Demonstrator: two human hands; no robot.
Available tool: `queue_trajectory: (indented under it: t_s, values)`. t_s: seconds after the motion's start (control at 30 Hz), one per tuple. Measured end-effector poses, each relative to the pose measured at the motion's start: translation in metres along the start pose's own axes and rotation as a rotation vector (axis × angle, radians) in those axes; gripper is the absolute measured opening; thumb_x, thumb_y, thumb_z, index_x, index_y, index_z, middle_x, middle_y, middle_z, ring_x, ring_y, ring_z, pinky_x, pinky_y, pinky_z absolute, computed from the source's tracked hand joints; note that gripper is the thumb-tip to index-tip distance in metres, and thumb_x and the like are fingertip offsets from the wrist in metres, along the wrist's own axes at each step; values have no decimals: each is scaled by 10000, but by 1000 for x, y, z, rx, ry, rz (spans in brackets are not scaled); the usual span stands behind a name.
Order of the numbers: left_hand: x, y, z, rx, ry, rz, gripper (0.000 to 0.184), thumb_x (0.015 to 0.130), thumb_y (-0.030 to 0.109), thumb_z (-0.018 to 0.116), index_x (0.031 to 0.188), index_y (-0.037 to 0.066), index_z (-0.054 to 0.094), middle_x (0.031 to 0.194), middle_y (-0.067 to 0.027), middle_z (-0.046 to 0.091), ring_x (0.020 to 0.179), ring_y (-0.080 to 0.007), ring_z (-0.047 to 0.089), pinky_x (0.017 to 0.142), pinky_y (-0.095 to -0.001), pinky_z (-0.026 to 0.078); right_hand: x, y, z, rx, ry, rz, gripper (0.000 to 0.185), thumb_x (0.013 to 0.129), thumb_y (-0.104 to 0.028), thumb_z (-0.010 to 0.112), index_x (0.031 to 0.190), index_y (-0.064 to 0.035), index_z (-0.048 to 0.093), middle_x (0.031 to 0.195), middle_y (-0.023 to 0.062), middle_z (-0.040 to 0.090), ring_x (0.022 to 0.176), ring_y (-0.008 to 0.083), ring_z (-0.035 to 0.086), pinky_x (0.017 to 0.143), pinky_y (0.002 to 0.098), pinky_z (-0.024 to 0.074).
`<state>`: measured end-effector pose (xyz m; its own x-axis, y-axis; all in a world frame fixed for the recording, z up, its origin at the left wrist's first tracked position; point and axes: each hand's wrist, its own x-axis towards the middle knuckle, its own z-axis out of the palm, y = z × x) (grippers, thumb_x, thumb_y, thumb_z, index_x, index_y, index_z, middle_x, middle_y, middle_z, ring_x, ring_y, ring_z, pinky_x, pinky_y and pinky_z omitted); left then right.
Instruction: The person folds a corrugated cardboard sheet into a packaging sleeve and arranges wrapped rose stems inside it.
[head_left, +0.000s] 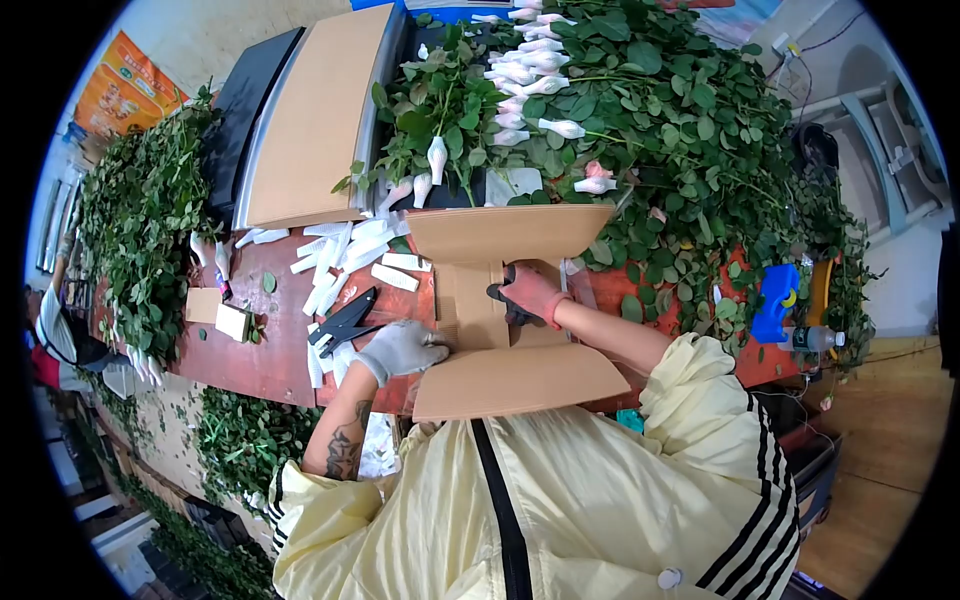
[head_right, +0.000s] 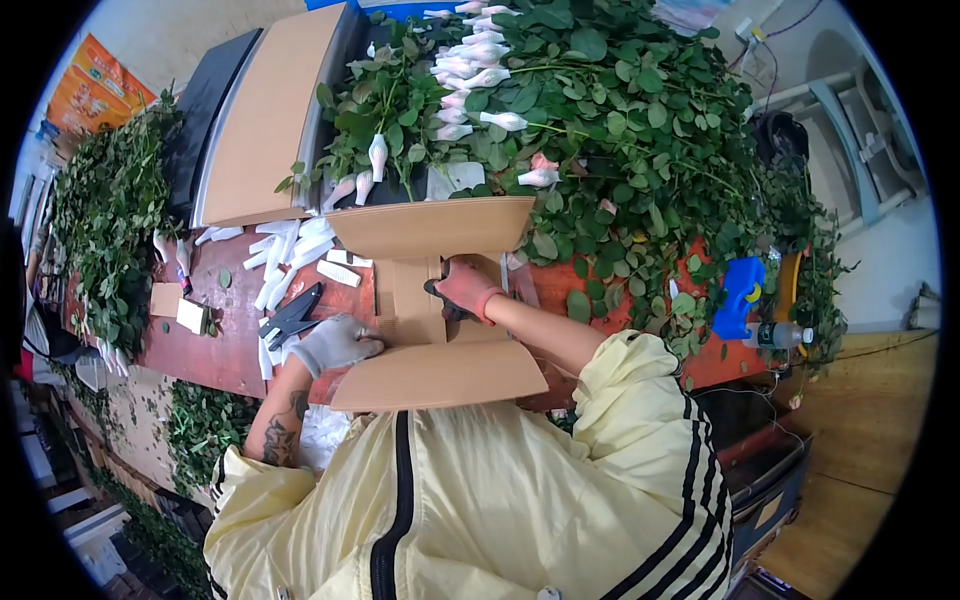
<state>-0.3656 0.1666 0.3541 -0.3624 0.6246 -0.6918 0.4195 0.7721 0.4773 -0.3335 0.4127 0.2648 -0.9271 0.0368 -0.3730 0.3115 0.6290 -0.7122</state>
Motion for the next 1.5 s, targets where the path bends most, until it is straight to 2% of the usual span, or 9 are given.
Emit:
queue_trajectory:
  t_s: [0.1,0.3,0.37,0.5,0.8,0.97,1.23,1.3,1.5]
  values:
    - [15,-5,8,133,432,385,307,759,326,616,1002,144,665,923,-99,641,858,-269,615,742,-371,481,-1,-3,3,31,64,51,355,741,-224,570,958,57,564,841,220,641,882,359,614,788,390,483]
    - [48,14,5,229,321,364,452,669,356,701,1050,147,574,1049,-107,552,965,-300,565,812,-386,459,-20,-51,-35,-464,-167,-2,381,765,-315,577,939,24,593,818,190,644,836,338,630,750,404,493]
    - [45,20,8,313,342,254,473,683,357,710,1069,134,552,1090,-116,540,999,-300,561,841,-390,450,-31,-52,-31,-885,-181,-384,516,715,-397,657,1040,-25,506,841,135,622,826,270,628,713,369,496]
    - [64,8,17,323,398,307,507,655,380,733,1027,102,530,1107,-125,535,1018,-304,549,851,-385,450,-39,-35,-11,-889,-217,-574,589,726,-405,640,1134,-9,484,1091,177,565,1000,296,576,820,377,458]
    - [59,20,10,286,324,227,534,619,365,757,1020,107,517,1119,-134,524,1047,-312,537,863,-398,452,-79,-30,-107,-223,-704,-76,474,763,-391,574,1116,-76,551,1008,145,632,958,284,598,826,392,448]
    - [65,17,5,253,297,277,511,596,345,772,979,119,520,1058,-120,530,1034,-311,530,865,-395,445,-138,23,-161,-983,-518,424,520,755,-485,552,1087,-86,584,1113,149,598,1031,303,568,883,384,447]
    - [64,17,4,274,281,279,478,649,379,727,985,115,515,1087,-154,518,1042,-333,524,868,-403,435,-85,-50,-225,-548,607,-359,244,760,-260,592,948,-104,582,924,109,608,926,277,581,840,397,448]
    - [68,14,8,257,279,299,446,681,377,700,988,112,514,1086,-154,519,1041,-335,524,867,-404,433,-15,-35,-234,-681,693,-525,233,754,-262,602,924,-106,572,905,105,604,918,264,580,839,376,438]
    - [71,11,8,233,288,326,441,703,395,674,996,96,534,1068,-163,546,1009,-336,542,867,-403,430,131,39,-232,-1428,413,-58,149,815,-200,438,889,-151,557,907,63,567,910,220,526,764,376,386]
